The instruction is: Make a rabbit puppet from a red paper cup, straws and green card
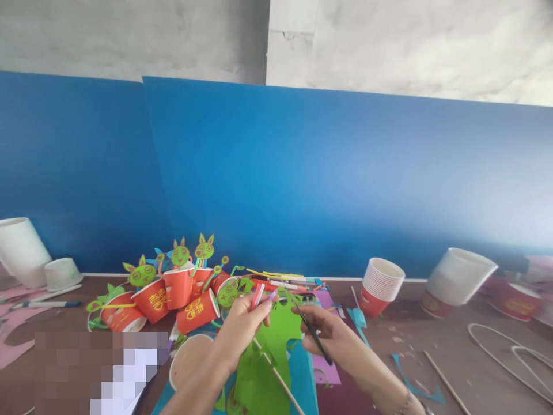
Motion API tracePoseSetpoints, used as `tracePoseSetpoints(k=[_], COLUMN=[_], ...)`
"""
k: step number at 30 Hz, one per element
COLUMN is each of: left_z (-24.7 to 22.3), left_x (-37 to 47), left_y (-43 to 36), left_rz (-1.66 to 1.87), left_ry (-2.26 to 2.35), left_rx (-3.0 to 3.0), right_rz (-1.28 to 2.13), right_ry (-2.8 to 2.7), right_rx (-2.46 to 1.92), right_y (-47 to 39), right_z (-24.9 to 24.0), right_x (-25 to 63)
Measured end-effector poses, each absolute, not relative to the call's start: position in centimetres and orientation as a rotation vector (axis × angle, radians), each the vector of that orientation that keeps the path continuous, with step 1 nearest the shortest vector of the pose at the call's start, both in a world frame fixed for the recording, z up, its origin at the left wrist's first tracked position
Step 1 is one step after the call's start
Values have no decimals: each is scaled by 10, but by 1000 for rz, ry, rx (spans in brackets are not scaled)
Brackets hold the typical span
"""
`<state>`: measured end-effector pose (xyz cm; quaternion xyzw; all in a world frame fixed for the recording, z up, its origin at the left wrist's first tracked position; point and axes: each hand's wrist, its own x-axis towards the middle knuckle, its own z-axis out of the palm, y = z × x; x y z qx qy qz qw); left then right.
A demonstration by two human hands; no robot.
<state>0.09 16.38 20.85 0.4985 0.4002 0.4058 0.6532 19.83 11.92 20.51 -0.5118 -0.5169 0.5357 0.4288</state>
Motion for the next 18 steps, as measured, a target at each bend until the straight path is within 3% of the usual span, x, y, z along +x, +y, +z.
tracePoseSetpoints(k=[18], left_z=[203], left_x=[-1], left_y=[161], left_rz=[772], left_ry=[991], left_rx=[1345], right_rz=[1280], right_ry=[-1437], right_rx=[-1257], right_y=[122], right_z=[198], right_x=[190])
